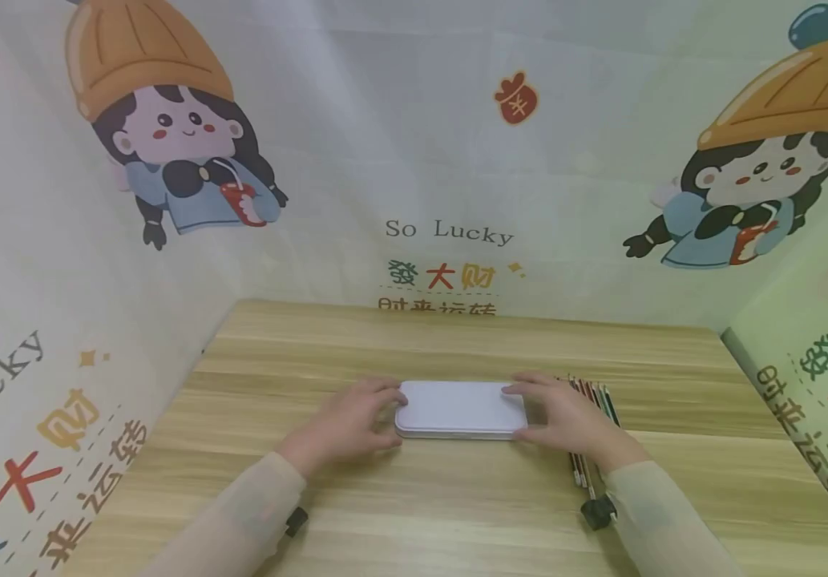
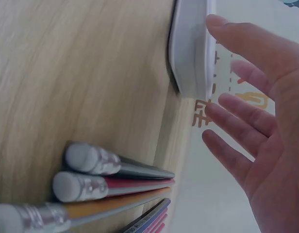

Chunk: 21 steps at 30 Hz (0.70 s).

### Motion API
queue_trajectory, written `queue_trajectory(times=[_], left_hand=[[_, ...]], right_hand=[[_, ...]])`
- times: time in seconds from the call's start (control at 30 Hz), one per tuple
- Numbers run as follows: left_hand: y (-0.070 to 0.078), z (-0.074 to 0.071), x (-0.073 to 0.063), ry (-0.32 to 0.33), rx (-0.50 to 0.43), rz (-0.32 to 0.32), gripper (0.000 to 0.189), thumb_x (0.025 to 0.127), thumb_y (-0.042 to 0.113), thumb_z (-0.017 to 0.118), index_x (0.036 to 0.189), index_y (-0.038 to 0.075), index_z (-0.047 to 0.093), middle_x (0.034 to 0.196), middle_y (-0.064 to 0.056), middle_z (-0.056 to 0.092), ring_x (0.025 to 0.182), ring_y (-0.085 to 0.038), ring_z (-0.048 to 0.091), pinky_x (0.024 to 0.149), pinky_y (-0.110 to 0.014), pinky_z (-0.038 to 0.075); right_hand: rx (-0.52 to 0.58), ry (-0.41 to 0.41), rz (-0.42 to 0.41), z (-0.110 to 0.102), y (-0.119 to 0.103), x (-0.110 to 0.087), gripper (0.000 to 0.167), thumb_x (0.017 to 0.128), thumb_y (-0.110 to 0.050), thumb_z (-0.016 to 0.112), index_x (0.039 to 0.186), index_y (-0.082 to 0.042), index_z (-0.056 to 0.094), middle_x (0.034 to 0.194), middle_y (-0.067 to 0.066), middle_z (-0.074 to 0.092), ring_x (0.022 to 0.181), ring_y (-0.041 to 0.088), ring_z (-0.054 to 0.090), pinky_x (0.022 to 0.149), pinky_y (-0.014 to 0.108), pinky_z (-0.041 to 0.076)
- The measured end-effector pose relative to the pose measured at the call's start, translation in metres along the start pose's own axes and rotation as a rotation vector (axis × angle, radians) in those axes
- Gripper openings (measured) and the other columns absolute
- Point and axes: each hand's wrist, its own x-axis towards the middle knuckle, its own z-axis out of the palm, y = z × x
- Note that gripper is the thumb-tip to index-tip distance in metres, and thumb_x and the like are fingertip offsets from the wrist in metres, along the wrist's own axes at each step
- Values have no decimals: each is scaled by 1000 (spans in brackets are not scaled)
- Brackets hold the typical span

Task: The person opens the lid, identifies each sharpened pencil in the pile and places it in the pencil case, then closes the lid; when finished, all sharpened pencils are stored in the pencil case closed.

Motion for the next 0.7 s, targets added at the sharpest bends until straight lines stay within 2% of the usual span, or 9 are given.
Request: queue_trajectory(times=[0.33, 0.53, 0.7], left_hand=[[1, 4, 14, -9, 86, 28, 45, 81, 43, 83, 116, 21, 64, 149, -7, 57, 133, -30, 56, 112, -50, 50], [-1, 5, 22, -10, 30, 16, 45, 78, 39, 88, 110, 20, 61, 136, -5, 63, 122, -27, 58, 104, -46, 53], [-2, 7, 24, 4, -27, 2, 45, 76, 36, 88, 109, 19, 62, 139, -5, 61, 128, -30, 56, 109, -50, 50]], right_hand=[[1, -34, 9, 2, 2, 4, 53, 79, -28, 89, 127, -15, 71, 148, 15, 58, 136, 41, 55, 114, 58, 47], [-24, -37, 11, 1, 0, 8, 54, 78, -30, 89, 126, -13, 72, 147, 15, 59, 135, 41, 56, 114, 58, 47], [0, -47, 37, 1, 0, 6, 53, 77, -29, 90, 125, -13, 73, 146, 14, 60, 135, 40, 56, 115, 58, 45]])
